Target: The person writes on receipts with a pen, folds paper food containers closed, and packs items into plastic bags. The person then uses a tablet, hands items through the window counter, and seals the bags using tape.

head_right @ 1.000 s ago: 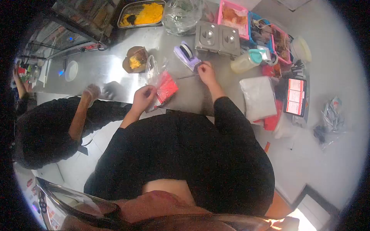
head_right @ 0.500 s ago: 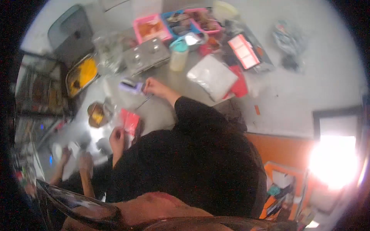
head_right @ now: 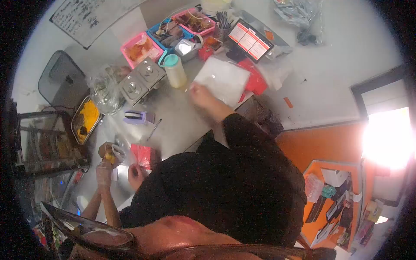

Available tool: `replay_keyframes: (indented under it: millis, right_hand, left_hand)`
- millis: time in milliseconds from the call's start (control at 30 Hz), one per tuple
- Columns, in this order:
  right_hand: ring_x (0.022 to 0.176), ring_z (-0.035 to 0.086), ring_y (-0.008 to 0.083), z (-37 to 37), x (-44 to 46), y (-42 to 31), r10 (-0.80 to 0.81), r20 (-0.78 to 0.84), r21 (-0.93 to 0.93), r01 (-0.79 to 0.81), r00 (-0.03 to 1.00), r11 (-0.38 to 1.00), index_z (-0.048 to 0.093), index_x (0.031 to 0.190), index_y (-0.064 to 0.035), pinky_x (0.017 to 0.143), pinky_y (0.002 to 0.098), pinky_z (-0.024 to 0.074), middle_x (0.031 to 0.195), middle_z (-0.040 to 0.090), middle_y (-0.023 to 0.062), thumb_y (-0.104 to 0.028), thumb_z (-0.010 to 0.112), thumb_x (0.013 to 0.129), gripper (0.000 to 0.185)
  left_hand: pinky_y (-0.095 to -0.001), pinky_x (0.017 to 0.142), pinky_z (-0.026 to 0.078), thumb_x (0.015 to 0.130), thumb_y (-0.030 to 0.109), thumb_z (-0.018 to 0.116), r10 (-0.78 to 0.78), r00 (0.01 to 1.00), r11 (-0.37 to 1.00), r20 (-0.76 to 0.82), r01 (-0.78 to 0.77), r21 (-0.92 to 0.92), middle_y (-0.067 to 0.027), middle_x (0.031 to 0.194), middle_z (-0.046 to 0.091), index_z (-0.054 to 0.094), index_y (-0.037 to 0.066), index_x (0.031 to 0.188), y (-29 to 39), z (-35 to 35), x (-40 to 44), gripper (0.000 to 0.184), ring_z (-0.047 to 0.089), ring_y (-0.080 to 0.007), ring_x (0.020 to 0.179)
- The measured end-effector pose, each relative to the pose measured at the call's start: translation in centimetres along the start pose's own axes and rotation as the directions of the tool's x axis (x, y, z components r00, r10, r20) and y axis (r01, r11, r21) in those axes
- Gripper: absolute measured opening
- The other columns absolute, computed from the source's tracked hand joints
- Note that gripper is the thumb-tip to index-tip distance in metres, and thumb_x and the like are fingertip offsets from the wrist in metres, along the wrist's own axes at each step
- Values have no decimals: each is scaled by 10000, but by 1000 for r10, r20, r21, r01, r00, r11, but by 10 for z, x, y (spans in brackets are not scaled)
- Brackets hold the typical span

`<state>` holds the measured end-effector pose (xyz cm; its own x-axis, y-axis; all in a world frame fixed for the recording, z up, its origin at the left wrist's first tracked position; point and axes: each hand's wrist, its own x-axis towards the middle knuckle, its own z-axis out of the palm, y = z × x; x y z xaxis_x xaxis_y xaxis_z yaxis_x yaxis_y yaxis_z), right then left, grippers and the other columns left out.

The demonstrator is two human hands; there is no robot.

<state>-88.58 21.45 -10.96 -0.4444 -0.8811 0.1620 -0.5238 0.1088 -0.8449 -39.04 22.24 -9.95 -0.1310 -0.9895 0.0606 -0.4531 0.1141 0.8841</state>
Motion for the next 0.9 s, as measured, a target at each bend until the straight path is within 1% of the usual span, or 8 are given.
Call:
replay_keyframes:
  millis: [33,67,133,200,400,533,633,900]
  right_hand:
    - [744,605,280,-40,10,34,-78,-132,-280,39,988,959,552,907,-41,709,422,481,793,607,141,-79,581,865,64]
    - [834,596,447,-86,19,42,-74,-281,-343,-28,957,939,543,903,-31,733,512,470,830,594,250,-77,527,856,67]
    - [872,623,414,-160,33,59,-103,-462,-590,-219,881,777,577,893,-52,753,530,456,777,623,208,-89,554,835,73]
    - [905,628,391,-214,49,81,-173,-446,-728,-244,878,641,595,893,-58,790,518,439,835,647,198,-104,563,836,80]
    - [1036,604,321,-256,79,111,-246,-293,-802,-97,924,589,618,924,-87,893,468,394,1009,653,139,-52,573,777,157]
    - [1028,607,324,-244,114,88,-95,-125,-785,-39,988,619,599,911,-82,894,465,399,1076,659,158,-48,569,788,131]
    - [1213,562,273,-232,143,101,-150,-56,-846,33,987,532,612,1070,-64,949,506,385,1140,660,143,-106,518,872,223]
    - [1345,466,242,-236,180,125,-98,-80,-928,-38,992,370,578,1171,-81,1020,551,347,1218,646,105,-122,507,898,284]
  left_hand:
    - [-257,669,476,939,67,609,-20,1000,999,-8,20,-38,-46,801,619,628,-18,969,-7,2,0,92,571,-116,700]
    - [-258,663,476,938,65,607,-43,999,996,-16,41,-74,-47,795,614,624,-18,970,-14,3,-2,90,570,-118,694]
    - [-261,651,476,936,66,605,-82,996,991,-31,78,-112,-52,786,607,616,-16,978,-27,6,-4,93,569,-123,684]
    - [-264,639,478,931,75,611,-112,992,988,-50,105,-117,-56,780,602,607,-13,987,-41,6,-6,104,569,-128,675]
    - [-264,628,474,915,130,638,-133,981,988,-138,120,-98,-56,803,592,591,-5,1037,-91,5,-13,187,566,-131,676]
    - [-263,627,467,906,169,657,-113,980,994,-161,113,-10,-52,830,584,581,-1,1083,-97,7,-15,257,562,-131,687]
    - [-261,627,462,899,199,671,-101,980,994,-173,107,29,-49,850,578,573,2,1116,-100,3,-17,309,560,-131,696]
    - [-255,580,422,878,226,679,-105,994,940,-15,104,325,-40,823,553,609,13,1043,-142,-29,-16,278,515,-119,663]
